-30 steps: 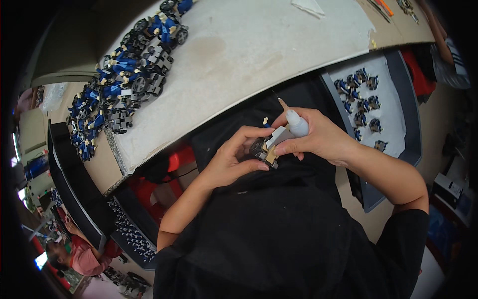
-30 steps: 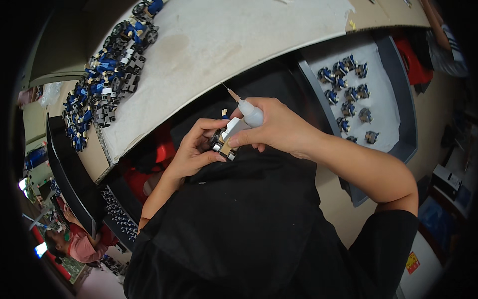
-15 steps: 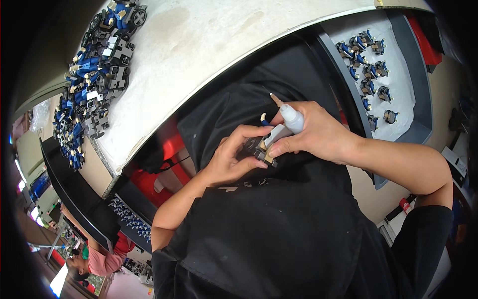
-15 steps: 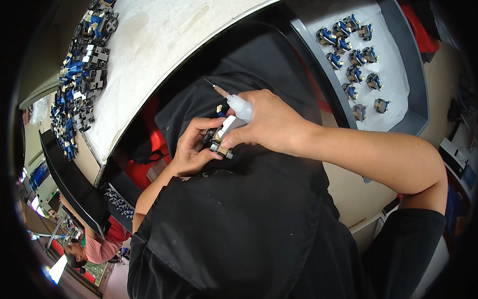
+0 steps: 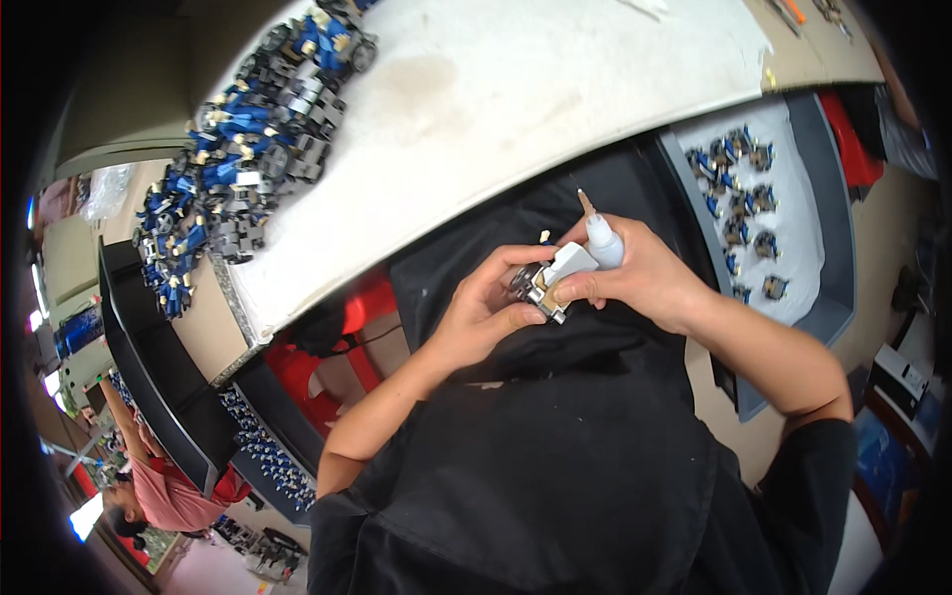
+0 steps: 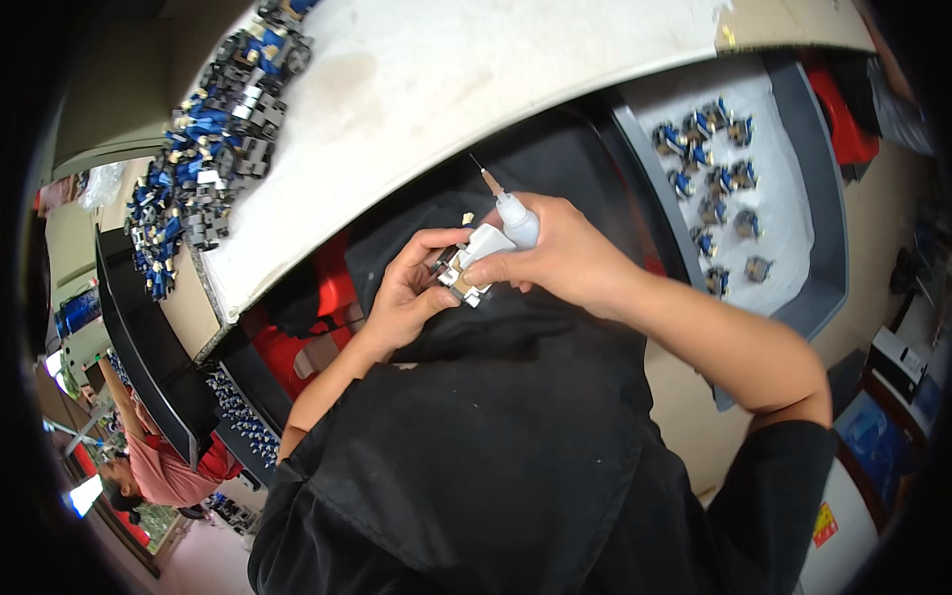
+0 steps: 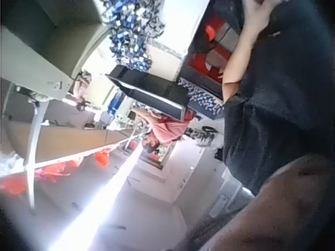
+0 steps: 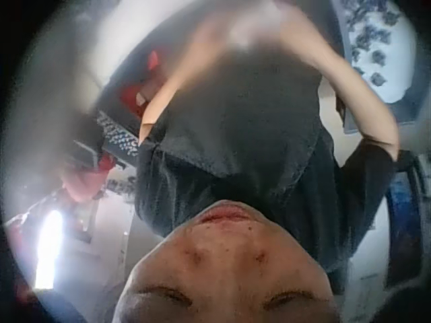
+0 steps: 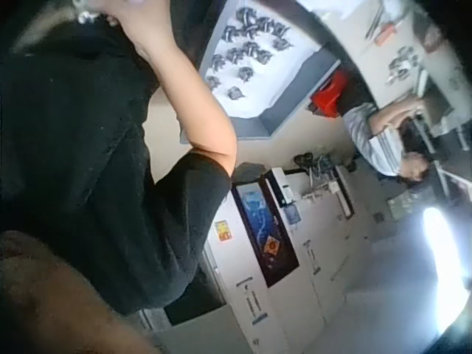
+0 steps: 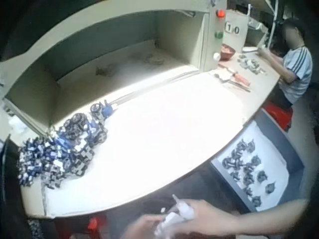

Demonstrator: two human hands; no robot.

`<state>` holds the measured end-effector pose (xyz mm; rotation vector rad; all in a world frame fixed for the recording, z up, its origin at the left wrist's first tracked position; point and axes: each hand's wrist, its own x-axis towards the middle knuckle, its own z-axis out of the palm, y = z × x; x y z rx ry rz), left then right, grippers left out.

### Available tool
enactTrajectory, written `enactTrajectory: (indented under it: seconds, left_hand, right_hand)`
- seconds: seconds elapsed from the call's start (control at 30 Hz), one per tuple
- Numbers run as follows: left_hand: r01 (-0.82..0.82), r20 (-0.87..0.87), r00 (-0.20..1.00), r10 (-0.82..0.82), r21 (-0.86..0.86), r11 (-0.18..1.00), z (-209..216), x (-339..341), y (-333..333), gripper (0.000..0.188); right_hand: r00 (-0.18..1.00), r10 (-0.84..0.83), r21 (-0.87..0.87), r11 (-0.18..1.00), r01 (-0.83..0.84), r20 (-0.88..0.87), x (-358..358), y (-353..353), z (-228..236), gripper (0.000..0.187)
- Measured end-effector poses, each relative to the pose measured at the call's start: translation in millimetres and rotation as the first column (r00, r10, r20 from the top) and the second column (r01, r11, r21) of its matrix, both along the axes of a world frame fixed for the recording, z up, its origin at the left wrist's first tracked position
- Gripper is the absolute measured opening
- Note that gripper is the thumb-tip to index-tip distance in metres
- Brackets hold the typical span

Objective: The person applies glue to small plastic toy robot parts using a glue applicator, then assembles them into robot figures by hand.

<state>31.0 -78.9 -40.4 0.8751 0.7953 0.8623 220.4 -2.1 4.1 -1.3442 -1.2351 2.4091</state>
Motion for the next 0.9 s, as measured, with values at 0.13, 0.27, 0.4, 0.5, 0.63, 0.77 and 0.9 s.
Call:
enactTrajectory:
  seconds: [0.13,0.27,0.4,0.5,0.63,0.77,0.9]
  left_hand:
    - [-0.291,0.225,0.934,0.278,0.026,0.956,-2.9,2.4,-2.8,0.057]
    - [-0.421,0.23,0.894,0.384,0.14,0.896,1.6,0.2,-5.8,0.058]
    - [-0.403,0.106,0.913,0.393,0.371,0.836,11.6,-2.9,-0.2,0.062]
    - [-0.341,-0.17,0.811,0.56,0.641,0.688,28.1,-5.0,4.3,0.065]
    - [-0.367,-0.166,0.859,0.485,0.461,0.808,38.5,-15.9,5.5,0.071]
    - [-0.124,-0.386,0.802,0.456,0.639,0.759,42.2,-28.5,11.8,0.072]
    - [-0.05,-0.392,0.783,0.483,0.734,0.677,40.3,-35.7,12.8,0.072]
  right_hand:
    - [0.992,-0.118,0.628,0.768,0.124,-0.051,-5.6,-0.8,24.4,0.061]
    - [0.999,0.037,0.893,0.449,-0.023,0.008,-16.3,-8.6,28.4,0.069]
    - [0.999,0.023,0.928,0.373,0.015,-0.026,-21.2,-5.2,22.5,0.066]
    - [0.996,0.056,0.915,0.402,0.041,-0.069,-22.5,-4.9,21.5,0.063]
    - [0.992,0.083,0.852,0.522,0.038,-0.096,-24.1,-4.2,19.1,0.063]
    - [0.993,0.084,0.798,0.603,0.018,-0.086,-27.1,-9.2,19.7,0.062]
    - [0.976,0.109,0.86,0.497,0.11,-0.188,-31.5,-7.6,14.1,0.061]
